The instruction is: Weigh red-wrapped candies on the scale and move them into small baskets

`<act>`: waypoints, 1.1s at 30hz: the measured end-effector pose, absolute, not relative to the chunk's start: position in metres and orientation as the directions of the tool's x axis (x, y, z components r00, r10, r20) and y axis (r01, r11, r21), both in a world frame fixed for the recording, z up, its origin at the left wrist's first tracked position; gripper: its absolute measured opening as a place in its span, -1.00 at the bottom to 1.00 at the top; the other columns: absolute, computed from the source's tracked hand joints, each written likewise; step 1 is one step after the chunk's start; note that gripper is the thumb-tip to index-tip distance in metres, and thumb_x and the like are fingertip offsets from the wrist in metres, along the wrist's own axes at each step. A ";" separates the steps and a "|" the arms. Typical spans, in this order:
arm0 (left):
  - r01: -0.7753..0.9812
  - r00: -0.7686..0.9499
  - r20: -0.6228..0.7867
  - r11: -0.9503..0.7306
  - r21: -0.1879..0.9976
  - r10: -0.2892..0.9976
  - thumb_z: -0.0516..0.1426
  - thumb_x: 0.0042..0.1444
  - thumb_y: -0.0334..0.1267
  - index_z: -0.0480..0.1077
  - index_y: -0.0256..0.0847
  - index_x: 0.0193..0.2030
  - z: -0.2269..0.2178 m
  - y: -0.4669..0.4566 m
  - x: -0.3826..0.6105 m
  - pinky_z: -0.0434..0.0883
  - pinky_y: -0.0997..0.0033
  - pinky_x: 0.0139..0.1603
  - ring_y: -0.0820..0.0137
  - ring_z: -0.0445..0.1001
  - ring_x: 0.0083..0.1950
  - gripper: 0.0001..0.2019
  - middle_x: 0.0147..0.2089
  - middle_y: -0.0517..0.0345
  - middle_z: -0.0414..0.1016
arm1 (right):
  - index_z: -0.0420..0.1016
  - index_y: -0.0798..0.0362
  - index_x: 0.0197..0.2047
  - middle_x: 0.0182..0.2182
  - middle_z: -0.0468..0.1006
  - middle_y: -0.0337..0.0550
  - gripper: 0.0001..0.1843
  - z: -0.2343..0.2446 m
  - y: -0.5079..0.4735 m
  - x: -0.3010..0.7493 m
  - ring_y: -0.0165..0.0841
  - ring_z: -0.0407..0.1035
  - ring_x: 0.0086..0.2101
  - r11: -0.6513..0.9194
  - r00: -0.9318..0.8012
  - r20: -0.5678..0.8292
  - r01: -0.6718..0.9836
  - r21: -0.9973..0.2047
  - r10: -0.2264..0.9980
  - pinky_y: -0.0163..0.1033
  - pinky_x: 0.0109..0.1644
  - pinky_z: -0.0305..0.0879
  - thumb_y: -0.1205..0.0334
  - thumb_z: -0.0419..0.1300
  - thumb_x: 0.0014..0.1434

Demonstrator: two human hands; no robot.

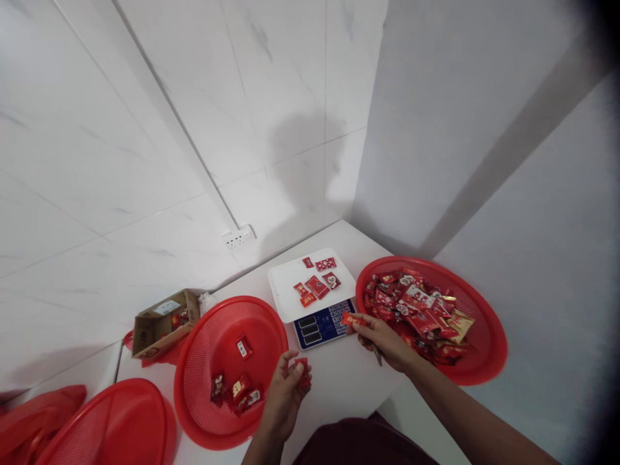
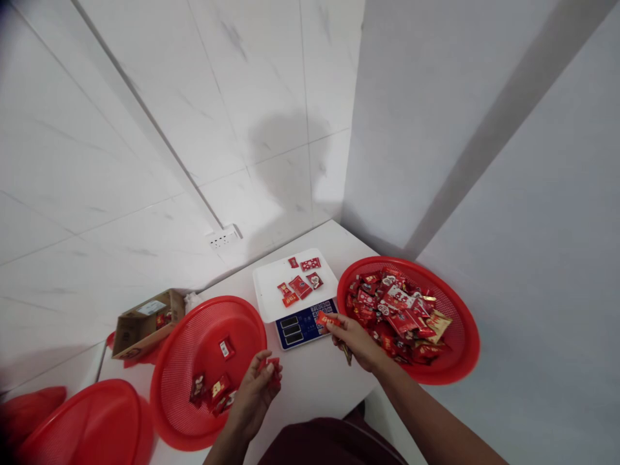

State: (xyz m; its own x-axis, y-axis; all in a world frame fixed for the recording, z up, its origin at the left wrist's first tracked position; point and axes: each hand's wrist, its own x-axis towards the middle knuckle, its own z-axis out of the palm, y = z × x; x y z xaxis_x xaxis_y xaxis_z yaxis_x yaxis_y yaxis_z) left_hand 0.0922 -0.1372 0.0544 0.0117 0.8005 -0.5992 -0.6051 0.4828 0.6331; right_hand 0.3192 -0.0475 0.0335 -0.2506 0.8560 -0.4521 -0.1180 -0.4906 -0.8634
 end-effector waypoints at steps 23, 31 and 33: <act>-0.411 0.059 -0.676 0.635 0.654 0.734 0.30 -0.24 -0.20 0.39 -0.23 -0.34 0.037 -0.153 0.093 0.27 0.46 -0.35 0.48 0.39 -0.42 -0.70 -0.39 0.15 0.45 | 0.39 0.08 -0.38 -0.55 0.47 -0.26 -0.81 -0.007 -0.034 0.296 -0.60 0.18 -0.68 -0.697 -0.133 -0.684 -0.111 -0.709 0.717 -0.50 -0.69 -0.02 0.16 0.26 -0.02; -0.382 0.071 -0.674 0.644 0.663 0.736 0.30 -0.26 -0.16 0.36 -0.23 -0.32 0.038 -0.153 0.095 0.26 0.48 -0.36 0.50 0.38 -0.43 -0.66 -0.38 0.16 0.44 | 0.29 0.01 -0.11 -0.32 0.54 -0.14 -0.63 0.029 0.005 0.277 -0.59 0.20 -0.64 -0.630 -0.214 -0.594 -0.197 -0.751 0.775 -0.50 -0.68 0.01 0.05 0.19 0.05; -0.385 0.069 -0.675 0.643 0.661 0.735 0.31 -0.29 -0.13 0.35 -0.24 -0.30 0.035 -0.154 0.094 0.25 0.48 -0.36 0.51 0.38 -0.43 -0.61 -0.38 0.17 0.44 | 0.29 0.04 -0.13 -0.35 0.53 -0.14 -0.67 0.015 -0.011 0.281 -0.59 0.20 -0.64 -0.664 -0.189 -0.641 -0.095 -0.742 0.744 -0.50 -0.67 0.02 0.09 0.17 0.06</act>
State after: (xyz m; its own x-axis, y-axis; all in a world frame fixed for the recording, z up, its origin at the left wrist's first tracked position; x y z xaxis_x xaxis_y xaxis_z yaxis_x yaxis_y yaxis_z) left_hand 0.0941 -0.1536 0.0347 0.0686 0.7347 -0.6749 -0.3854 0.6435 0.6614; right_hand 0.2808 -0.0107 0.0147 -0.1891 0.7437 -0.6412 -0.0949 -0.6638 -0.7419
